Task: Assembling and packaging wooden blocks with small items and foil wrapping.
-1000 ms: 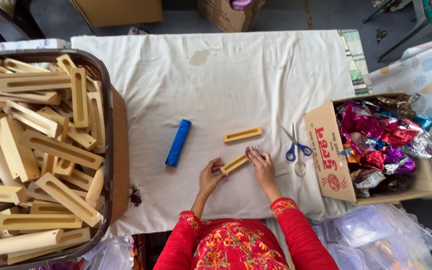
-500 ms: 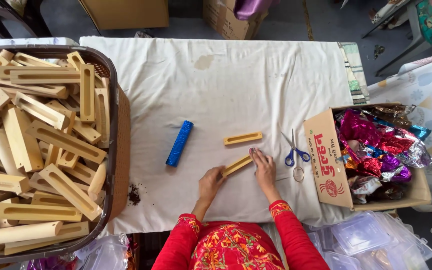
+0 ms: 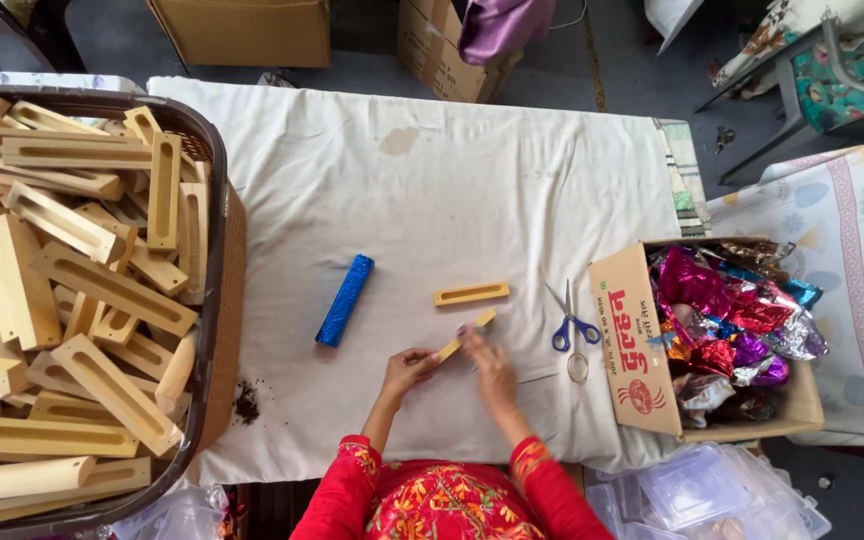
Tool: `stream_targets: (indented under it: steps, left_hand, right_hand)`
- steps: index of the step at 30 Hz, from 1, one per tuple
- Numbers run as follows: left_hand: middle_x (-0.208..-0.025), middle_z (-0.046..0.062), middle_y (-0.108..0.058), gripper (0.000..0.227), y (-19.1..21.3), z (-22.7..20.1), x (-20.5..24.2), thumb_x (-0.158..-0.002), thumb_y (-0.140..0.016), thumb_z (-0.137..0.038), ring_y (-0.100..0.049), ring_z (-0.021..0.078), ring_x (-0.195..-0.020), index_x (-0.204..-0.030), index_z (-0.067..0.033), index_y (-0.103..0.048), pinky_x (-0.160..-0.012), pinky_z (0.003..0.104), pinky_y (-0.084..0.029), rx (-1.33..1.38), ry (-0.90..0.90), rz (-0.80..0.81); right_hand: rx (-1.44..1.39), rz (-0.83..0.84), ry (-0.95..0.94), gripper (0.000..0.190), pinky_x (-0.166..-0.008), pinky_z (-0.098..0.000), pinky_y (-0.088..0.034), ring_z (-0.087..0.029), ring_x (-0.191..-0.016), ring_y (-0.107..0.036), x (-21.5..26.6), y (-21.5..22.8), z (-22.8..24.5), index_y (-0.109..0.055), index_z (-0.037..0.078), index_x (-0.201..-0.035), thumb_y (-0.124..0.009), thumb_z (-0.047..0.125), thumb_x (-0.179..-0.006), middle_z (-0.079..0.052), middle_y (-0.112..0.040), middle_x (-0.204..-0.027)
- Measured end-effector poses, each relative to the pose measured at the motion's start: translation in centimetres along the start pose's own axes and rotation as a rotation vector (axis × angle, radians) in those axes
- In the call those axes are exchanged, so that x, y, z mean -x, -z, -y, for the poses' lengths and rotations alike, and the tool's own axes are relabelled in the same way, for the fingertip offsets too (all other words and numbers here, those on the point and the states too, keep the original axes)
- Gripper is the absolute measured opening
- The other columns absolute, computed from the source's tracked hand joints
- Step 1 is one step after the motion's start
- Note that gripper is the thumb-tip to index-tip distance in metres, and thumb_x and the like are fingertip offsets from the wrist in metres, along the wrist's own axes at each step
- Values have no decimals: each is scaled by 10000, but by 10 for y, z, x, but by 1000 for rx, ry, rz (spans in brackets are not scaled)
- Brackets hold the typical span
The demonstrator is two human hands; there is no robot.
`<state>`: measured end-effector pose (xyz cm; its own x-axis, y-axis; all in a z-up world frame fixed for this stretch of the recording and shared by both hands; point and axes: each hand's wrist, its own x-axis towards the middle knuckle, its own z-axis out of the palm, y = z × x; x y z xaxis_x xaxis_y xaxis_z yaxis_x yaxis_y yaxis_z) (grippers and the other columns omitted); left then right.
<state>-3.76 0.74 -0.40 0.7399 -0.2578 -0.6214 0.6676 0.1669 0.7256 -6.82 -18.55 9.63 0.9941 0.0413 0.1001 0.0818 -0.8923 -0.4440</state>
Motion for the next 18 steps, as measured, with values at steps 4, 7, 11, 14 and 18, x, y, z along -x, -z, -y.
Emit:
stream_targets:
  steps: [4, 7, 11, 14, 18]
  left_hand:
    - [-933, 30, -786, 335, -3, -10, 7, -826, -837, -275, -729, 107, -820, -1062, -45, -772, -735, 254, -610, -9, 5, -23]
    - [-907, 59, -761, 348, 6, 23, -19, -847, -851, -276, -667, 128, -747, -1078, -23, -790, -656, 262, -540, -62, -39, -2]
    - [-931, 70, -781, 355, 4, 8, -6, -835, -848, -260, -707, 130, -767, -1093, -25, -782, -677, 266, -574, -23, -34, -8]
    - [-964, 56, -796, 363, 7, 3, -10, -846, -801, -299, -763, 121, -828, -1118, -62, -758, -727, 256, -622, 24, -35, 35]
    - [-989, 82, -798, 395, 1, 0, -12, -871, -812, -322, -746, 128, -853, -1130, -28, -767, -740, 266, -606, -36, -33, 16]
  right_hand:
    - [17, -99, -87, 652, -865, -386, -555, -311, -975, -624, -27, 6, -39, -618, 189, -1395, -529, -102, -818, 38, -519, -1548]
    - [97, -202, 112, 668, -925, -418, -533, -350, -1116, -611, -6, -32, -42, -572, 157, -1462, -518, -86, -842, -32, -455, -1581]
    - [-21, -74, 84, 719, -934, -385, -552, -311, -1142, -619, 27, -48, 7, -568, 208, -1460, -522, -85, -804, 32, -481, -1564]
    - [-114, -37, 90, 719, -923, -390, -560, -297, -1066, -625, 16, -29, 21, -525, 197, -1488, -532, -91, -829, 34, -473, -1580]
    - [10, -23, -14, 793, -887, -354, -573, -272, -1006, -635, -13, -3, 4, -550, 274, -1459, -530, -115, -768, 62, -469, -1571]
